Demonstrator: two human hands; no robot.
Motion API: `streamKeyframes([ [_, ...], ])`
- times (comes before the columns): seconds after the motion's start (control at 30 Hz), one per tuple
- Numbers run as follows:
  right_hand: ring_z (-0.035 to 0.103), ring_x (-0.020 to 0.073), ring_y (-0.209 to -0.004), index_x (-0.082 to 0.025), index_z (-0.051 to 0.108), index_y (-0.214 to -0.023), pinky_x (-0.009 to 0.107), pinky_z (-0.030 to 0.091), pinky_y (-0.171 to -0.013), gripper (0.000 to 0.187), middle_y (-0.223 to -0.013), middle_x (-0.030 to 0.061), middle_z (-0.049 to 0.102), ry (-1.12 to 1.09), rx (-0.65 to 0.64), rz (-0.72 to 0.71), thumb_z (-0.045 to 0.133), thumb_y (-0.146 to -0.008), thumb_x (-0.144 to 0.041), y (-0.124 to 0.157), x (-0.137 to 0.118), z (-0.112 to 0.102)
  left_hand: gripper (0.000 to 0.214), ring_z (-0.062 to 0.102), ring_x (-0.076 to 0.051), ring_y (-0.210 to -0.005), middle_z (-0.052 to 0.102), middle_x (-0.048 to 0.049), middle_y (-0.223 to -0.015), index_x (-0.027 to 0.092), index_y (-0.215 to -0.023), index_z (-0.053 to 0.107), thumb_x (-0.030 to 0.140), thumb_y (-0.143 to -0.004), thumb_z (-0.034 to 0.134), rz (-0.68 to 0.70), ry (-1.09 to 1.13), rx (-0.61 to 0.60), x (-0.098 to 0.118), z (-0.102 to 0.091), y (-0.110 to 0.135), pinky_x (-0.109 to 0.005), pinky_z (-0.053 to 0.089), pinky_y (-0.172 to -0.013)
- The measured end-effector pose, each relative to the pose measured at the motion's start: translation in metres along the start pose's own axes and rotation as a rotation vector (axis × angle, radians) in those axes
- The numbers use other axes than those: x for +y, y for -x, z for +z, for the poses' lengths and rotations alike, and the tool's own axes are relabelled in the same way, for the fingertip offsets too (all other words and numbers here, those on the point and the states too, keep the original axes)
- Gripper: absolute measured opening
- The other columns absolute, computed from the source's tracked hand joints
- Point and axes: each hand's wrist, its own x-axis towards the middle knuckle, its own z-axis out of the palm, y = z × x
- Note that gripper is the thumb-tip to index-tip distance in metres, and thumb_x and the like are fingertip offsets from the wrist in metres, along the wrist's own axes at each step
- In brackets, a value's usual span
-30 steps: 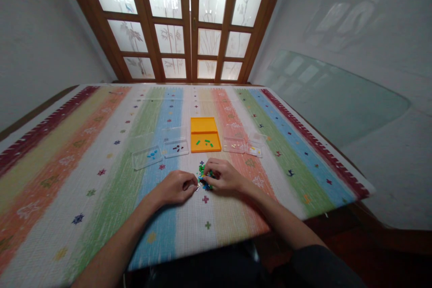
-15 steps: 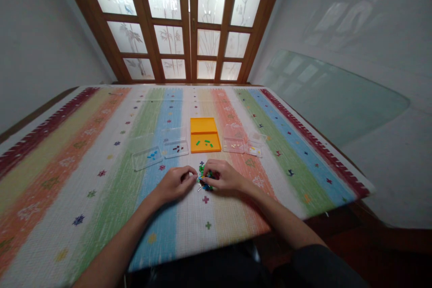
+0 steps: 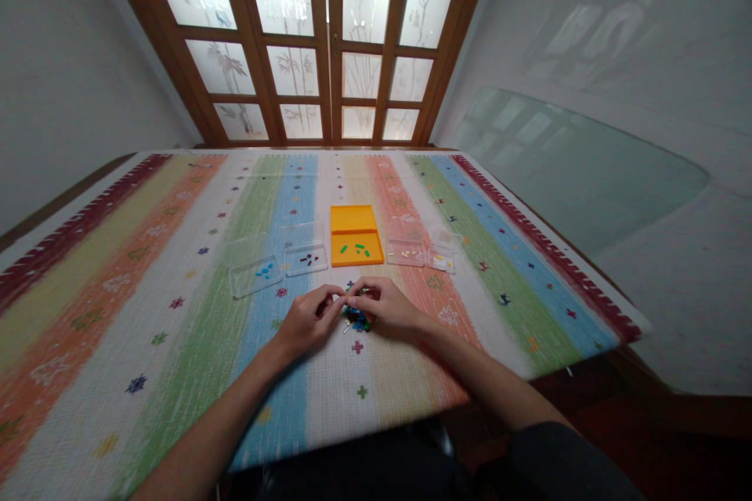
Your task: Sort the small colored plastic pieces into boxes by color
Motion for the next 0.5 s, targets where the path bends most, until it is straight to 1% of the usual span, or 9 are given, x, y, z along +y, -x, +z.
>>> streamKeyframes([
  [0.1, 0.043, 0.0084, -0.047, -0.016, 0.066, -0.084, 0.023, 0.034, -0.046, 0.036, -0.059, -0.0055, 0.053, -0.066, -0.011, 0.052, 0.075, -0.079, -0.051, -0.0014, -0.0012, -0.0002, 0.021, 0.042, -0.008, -0.049, 0.051, 0.0057, -0.059, 0.016, -0.098, 0.067, 0.031, -0.098, 0.052, 0.032, -0.033, 0.007, -0.0006, -0.0003, 0.0007, -0.02, 0.036, -0.051],
  [0.17, 0.042, 0.0085, -0.047, -0.017, 0.066, -0.083, 0.024, 0.032, -0.046, 0.037, -0.057, -0.006, 0.052, -0.075, -0.008, 0.057, 0.076, -0.077, -0.051, -0.0018, -0.0025, -0.0005, 0.022, 0.043, -0.008, -0.049, 0.053, 0.0051, -0.06, 0.016, -0.099, 0.068, 0.031, -0.099, 0.051, 0.05, -0.048, 0.004, -0.0015, -0.0004, 0.0012, -0.019, 0.037, -0.051],
  [0.3, 0.04, 0.0088, -0.047, -0.017, 0.065, -0.081, 0.024, 0.031, -0.047, 0.037, -0.055, -0.0067, 0.049, -0.061, 0.006, 0.04, 0.073, -0.079, -0.053, -0.0018, -0.0042, -0.0007, 0.021, 0.044, -0.008, -0.049, 0.056, 0.0042, -0.062, 0.016, -0.1, 0.067, 0.029, -0.101, 0.051, 0.097, -0.072, -0.002, -0.0042, -0.0001, 0.0026, -0.019, 0.039, -0.052],
  [0.4, 0.041, 0.0095, -0.049, -0.017, 0.065, -0.079, 0.024, 0.033, -0.049, 0.034, -0.055, -0.0066, 0.048, -0.038, 0.006, 0.027, 0.073, -0.08, -0.05, -0.0017, -0.004, -0.0008, 0.021, 0.045, -0.008, -0.049, 0.058, 0.0041, -0.062, 0.016, -0.101, 0.067, 0.028, -0.101, 0.051, 0.126, -0.086, -0.012, -0.0062, 0.0006, 0.0034, -0.019, 0.04, -0.053],
  [0.5, 0.043, 0.01, -0.053, -0.017, 0.063, -0.078, 0.025, 0.036, -0.052, 0.029, -0.058, -0.006, 0.049, -0.015, -0.008, 0.019, 0.07, -0.081, -0.045, -0.0014, -0.0033, -0.0005, 0.021, 0.046, -0.009, -0.049, 0.058, 0.0038, -0.063, 0.017, -0.101, 0.067, 0.031, -0.102, 0.051, 0.113, -0.1, -0.033, -0.0065, 0.0018, 0.0036, -0.02, 0.041, -0.055],
])
